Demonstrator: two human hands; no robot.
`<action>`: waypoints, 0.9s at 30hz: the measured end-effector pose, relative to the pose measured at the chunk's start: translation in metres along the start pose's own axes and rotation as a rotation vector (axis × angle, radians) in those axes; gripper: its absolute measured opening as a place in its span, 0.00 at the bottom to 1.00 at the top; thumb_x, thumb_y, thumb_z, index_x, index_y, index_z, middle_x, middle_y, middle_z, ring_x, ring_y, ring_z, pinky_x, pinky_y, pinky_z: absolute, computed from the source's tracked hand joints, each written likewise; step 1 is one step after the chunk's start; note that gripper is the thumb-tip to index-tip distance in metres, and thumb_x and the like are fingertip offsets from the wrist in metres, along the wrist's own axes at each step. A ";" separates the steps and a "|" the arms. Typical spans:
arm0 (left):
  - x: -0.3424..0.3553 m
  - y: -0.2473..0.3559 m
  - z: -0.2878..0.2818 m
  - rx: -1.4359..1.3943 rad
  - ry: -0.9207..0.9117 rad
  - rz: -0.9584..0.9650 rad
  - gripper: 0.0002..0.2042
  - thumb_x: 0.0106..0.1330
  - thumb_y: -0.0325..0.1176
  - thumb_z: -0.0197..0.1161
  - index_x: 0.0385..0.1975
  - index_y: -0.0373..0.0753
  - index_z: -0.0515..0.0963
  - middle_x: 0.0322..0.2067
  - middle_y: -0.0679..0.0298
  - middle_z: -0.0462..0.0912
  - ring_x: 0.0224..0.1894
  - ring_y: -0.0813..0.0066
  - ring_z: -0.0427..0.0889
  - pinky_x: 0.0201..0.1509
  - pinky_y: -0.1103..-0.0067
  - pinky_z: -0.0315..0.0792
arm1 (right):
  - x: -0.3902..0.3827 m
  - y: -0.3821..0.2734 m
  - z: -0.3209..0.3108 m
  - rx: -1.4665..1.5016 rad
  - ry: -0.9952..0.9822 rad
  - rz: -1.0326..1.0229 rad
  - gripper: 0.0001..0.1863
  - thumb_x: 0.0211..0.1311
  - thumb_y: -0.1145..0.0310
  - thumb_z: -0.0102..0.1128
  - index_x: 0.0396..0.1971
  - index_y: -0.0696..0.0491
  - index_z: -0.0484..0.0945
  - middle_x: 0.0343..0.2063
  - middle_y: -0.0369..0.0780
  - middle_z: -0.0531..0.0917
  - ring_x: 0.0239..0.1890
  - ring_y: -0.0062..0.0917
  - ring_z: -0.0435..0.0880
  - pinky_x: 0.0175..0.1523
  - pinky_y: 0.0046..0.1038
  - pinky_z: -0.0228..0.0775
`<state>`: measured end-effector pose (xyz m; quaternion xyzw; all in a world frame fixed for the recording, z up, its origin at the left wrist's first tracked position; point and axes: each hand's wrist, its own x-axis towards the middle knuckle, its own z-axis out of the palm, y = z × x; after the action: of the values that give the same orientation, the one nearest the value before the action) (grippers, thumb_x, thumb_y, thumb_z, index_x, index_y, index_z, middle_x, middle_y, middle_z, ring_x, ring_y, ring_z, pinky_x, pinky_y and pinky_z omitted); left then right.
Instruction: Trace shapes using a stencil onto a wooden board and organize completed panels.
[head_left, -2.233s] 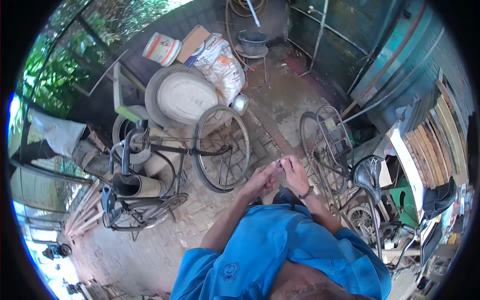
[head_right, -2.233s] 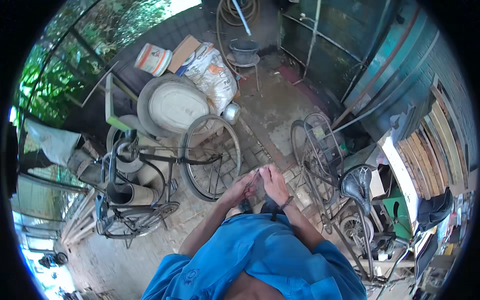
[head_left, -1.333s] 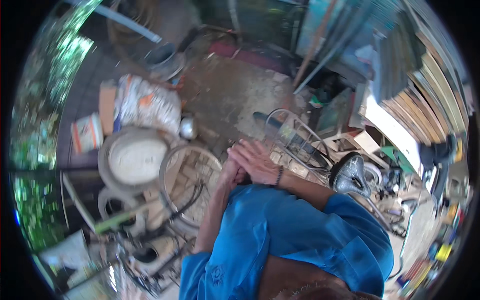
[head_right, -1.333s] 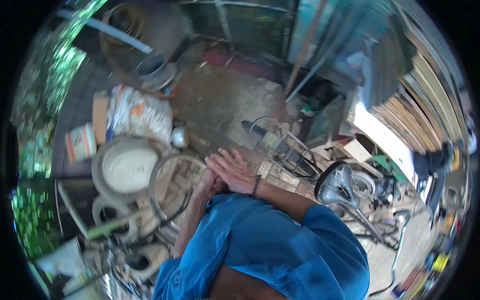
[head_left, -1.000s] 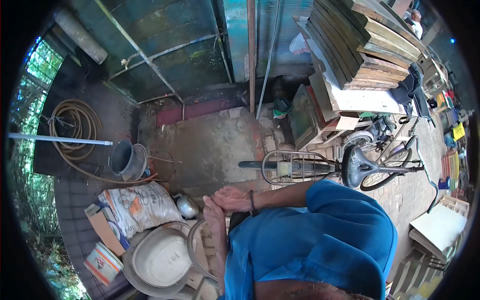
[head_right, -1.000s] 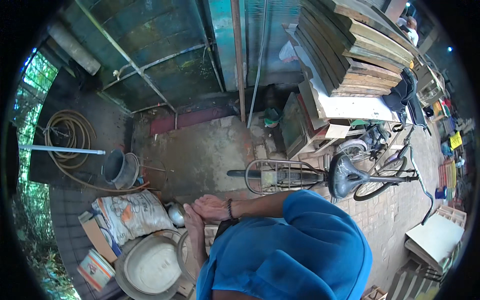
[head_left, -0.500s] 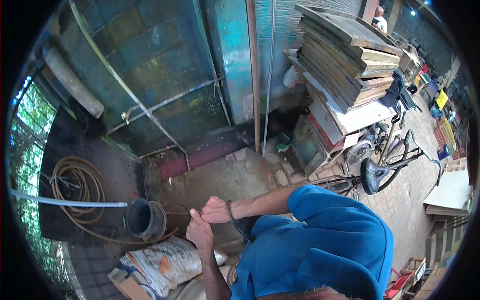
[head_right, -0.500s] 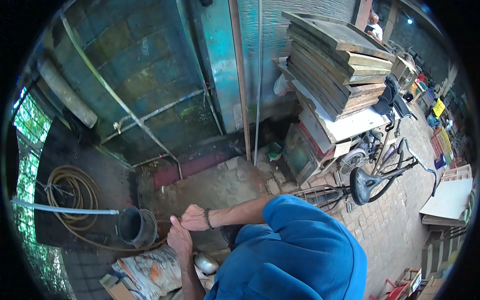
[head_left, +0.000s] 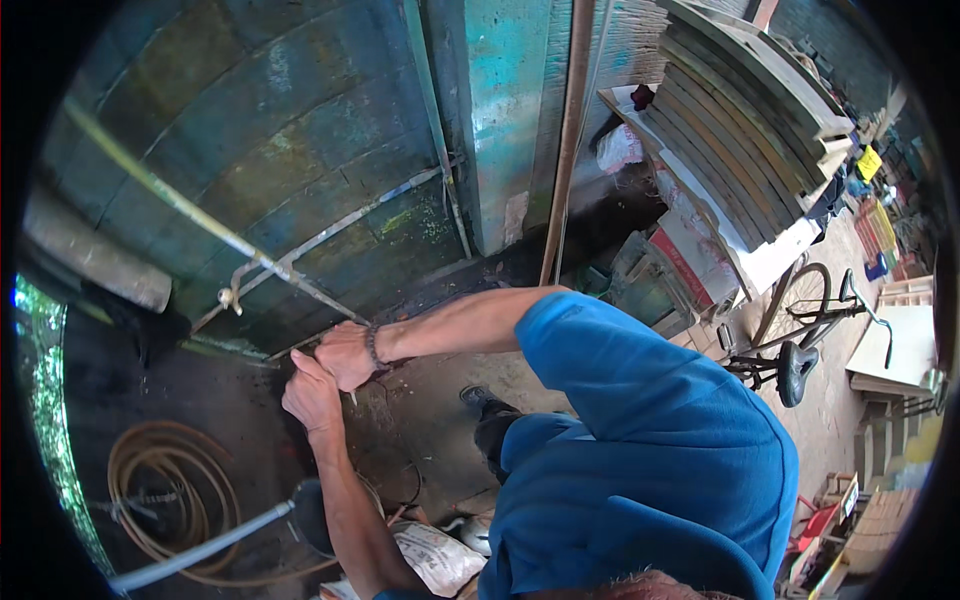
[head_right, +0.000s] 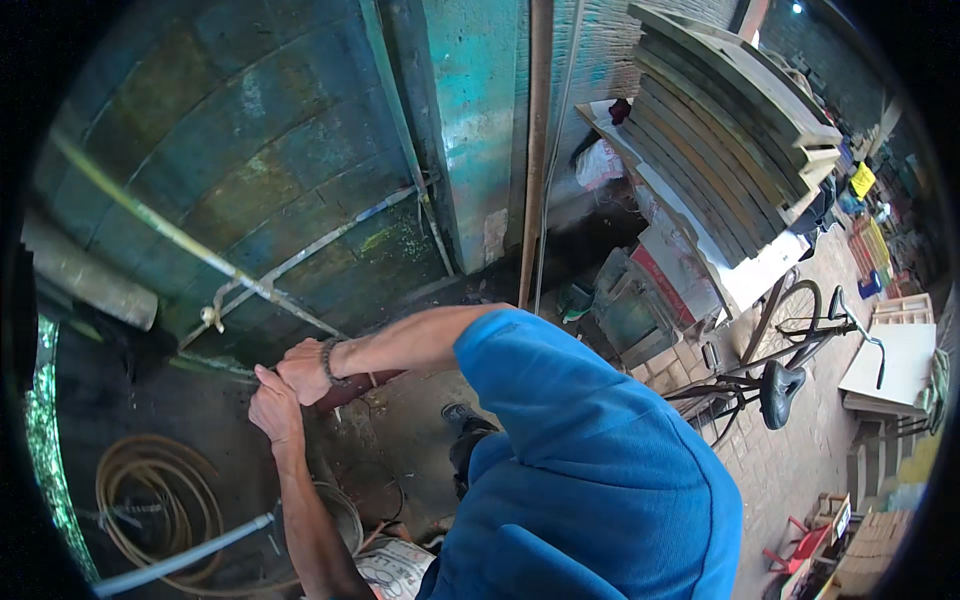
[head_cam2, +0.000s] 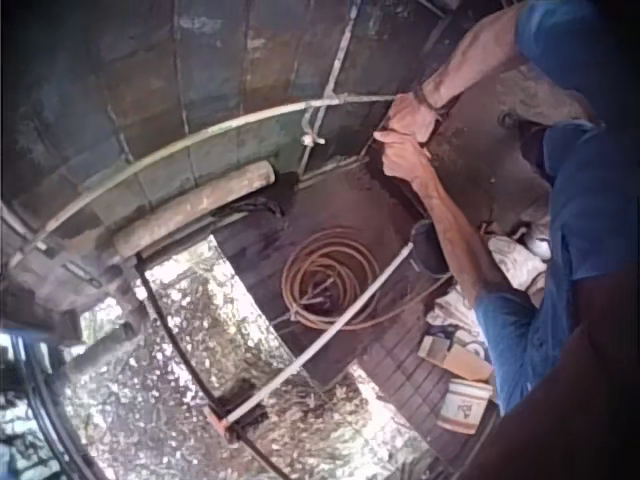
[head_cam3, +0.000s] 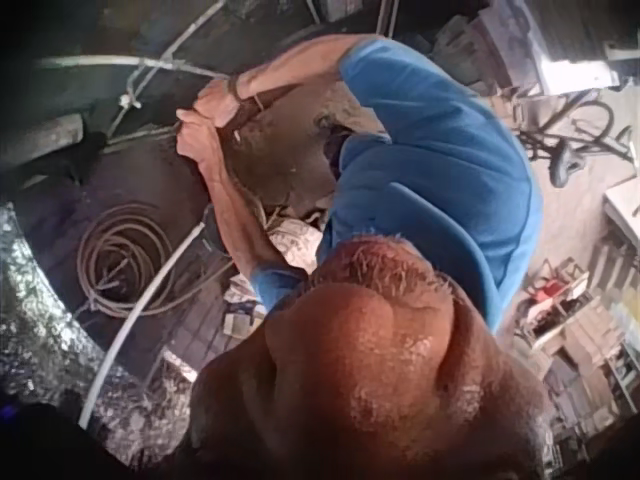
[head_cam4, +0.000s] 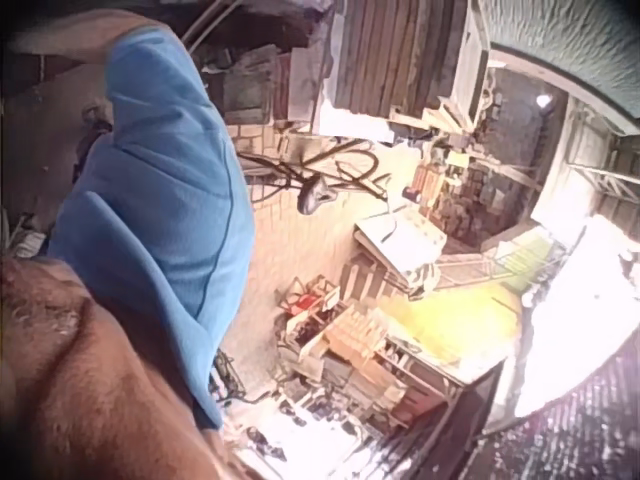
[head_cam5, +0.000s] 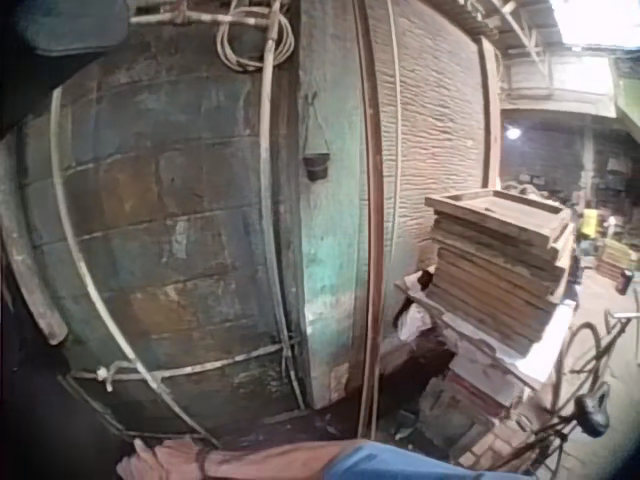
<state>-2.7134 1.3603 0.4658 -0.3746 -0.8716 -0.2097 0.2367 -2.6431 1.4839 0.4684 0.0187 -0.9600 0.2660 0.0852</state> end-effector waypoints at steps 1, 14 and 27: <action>0.020 -0.014 0.012 0.003 -0.017 -0.007 0.33 0.79 0.43 0.46 0.08 0.31 0.77 0.15 0.41 0.77 0.19 0.39 0.79 0.24 0.51 0.72 | 0.024 0.012 -0.002 0.067 -0.014 0.018 0.10 0.45 0.65 0.62 0.18 0.58 0.81 0.24 0.52 0.84 0.32 0.50 0.86 0.35 0.48 0.77; 0.164 -0.025 0.121 -0.212 -0.229 0.162 0.32 0.80 0.45 0.39 0.20 0.30 0.81 0.23 0.42 0.82 0.29 0.36 0.80 0.36 0.49 0.72 | 0.128 0.156 -0.009 0.511 -0.022 0.132 0.17 0.46 0.60 0.63 0.19 0.62 0.80 0.24 0.56 0.82 0.29 0.49 0.83 0.37 0.46 0.72; -0.163 -0.072 0.095 -0.703 -0.462 -0.574 0.15 0.71 0.40 0.57 0.53 0.41 0.75 0.47 0.50 0.80 0.51 0.47 0.79 0.57 0.60 0.73 | -0.122 0.239 0.102 0.545 0.422 0.749 0.29 0.71 0.68 0.51 0.72 0.52 0.64 0.68 0.37 0.72 0.68 0.23 0.69 0.69 0.25 0.60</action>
<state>-2.6924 1.2763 0.2832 -0.2134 -0.8456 -0.4588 -0.1699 -2.5581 1.6352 0.2402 -0.3594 -0.7585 0.5170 0.1681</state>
